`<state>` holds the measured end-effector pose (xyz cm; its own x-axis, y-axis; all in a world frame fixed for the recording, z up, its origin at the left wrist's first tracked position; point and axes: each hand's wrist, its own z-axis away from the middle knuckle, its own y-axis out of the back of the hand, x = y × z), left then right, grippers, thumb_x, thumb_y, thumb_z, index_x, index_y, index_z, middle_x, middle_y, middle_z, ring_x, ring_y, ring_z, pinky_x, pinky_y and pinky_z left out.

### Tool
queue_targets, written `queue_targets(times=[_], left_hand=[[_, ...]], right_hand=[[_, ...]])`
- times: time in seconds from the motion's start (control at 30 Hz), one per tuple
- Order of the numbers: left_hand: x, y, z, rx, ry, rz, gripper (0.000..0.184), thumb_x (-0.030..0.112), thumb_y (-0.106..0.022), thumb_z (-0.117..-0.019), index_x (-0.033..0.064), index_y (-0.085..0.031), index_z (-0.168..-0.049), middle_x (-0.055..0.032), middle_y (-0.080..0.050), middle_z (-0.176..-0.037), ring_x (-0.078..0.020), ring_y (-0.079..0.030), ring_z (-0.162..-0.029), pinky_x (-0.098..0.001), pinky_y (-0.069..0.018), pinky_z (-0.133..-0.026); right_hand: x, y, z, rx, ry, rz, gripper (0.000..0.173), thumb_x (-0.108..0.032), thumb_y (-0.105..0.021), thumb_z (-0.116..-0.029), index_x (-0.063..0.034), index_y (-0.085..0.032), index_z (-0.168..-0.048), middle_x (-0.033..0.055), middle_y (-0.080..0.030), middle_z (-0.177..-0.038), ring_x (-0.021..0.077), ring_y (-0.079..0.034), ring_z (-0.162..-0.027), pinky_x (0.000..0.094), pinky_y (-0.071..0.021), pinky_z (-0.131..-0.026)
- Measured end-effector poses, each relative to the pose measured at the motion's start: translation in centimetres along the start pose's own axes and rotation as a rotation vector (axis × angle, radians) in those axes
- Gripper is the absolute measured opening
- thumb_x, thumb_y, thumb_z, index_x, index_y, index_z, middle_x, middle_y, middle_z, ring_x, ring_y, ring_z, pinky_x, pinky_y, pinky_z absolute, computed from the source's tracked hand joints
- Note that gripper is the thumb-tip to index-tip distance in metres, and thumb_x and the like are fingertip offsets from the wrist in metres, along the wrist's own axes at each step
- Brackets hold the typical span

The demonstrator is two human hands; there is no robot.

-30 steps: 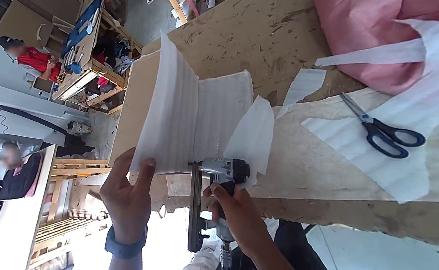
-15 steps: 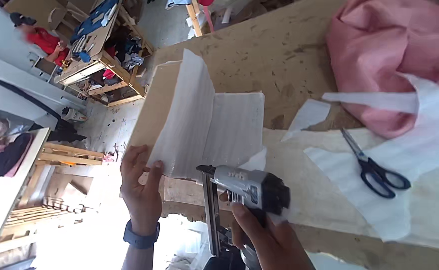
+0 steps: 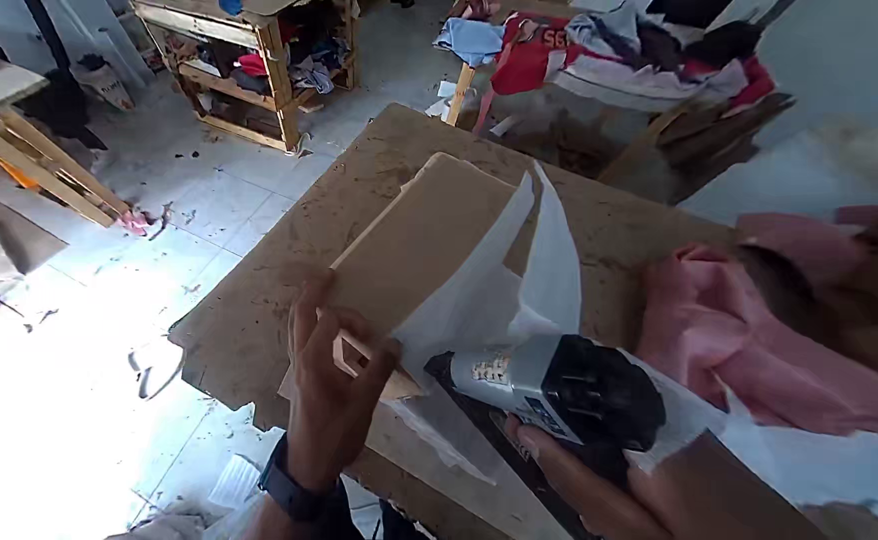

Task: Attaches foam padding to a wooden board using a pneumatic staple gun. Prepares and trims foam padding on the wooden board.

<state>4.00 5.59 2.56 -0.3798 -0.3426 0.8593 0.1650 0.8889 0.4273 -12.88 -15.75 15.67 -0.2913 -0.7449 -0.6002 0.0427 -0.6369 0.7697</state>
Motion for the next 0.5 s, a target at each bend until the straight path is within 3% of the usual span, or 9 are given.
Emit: queue_targets(times=[0.13,0.27,0.43,0.5], left_hand=[[-1.1,-0.2,0.1,0.028,-0.064,0.017,0.026,0.051,-0.079,-0.0847,0.0276,-0.068,-0.09,0.0021,-0.04,-0.161,-0.03,-0.023,-0.156,-0.0615,-0.0346,-0.12],[-2.1,-0.1,-0.4,0.038,-0.087,0.024,0.024,0.055,-0.077,-0.0844,0.0333,-0.066,-0.085,0.0039,-0.047,-0.156,-0.0326,-0.024,-0.155,-0.0654,-0.0285,-0.119],[-3.7,2.9,-1.6,-0.057,-0.153,0.079,0.016,0.048,-0.076,-0.0864,0.0338,-0.071,-0.092,0.0022,-0.053,-0.151,-0.0348,-0.03,-0.153,-0.0652,-0.0289,-0.12],[-4.4,5.0,-4.3,-0.13,-0.218,0.066,0.017,0.048,-0.072,-0.0902,0.0337,-0.074,-0.099,0.0038,-0.059,-0.144,-0.0301,-0.04,-0.147,-0.0607,-0.0363,-0.116]], right_hand=[[-2.8,0.1,-1.5,-0.046,-0.041,0.112,0.038,-0.041,-0.061,-0.1025,-0.0071,-0.067,-0.119,0.0093,-0.073,-0.098,0.0203,-0.072,-0.083,0.047,-0.0617,-0.077],[-5.0,0.8,-2.5,-0.058,-0.124,0.091,0.036,-0.037,-0.061,-0.1029,-0.0074,-0.066,-0.122,0.0107,-0.073,-0.102,0.0222,-0.072,-0.083,0.049,-0.0615,-0.077],[-6.2,1.3,-3.7,-0.045,-0.196,0.154,0.04,-0.039,-0.06,-0.1034,-0.0045,-0.065,-0.122,0.0122,-0.073,-0.098,0.0235,-0.072,-0.081,0.0507,-0.0612,-0.076],[-5.3,3.5,-2.8,0.051,-0.28,0.097,0.045,-0.039,-0.065,-0.101,-0.0028,-0.062,-0.127,0.0137,-0.072,-0.095,0.0256,-0.072,-0.076,0.0521,-0.0619,-0.072]])
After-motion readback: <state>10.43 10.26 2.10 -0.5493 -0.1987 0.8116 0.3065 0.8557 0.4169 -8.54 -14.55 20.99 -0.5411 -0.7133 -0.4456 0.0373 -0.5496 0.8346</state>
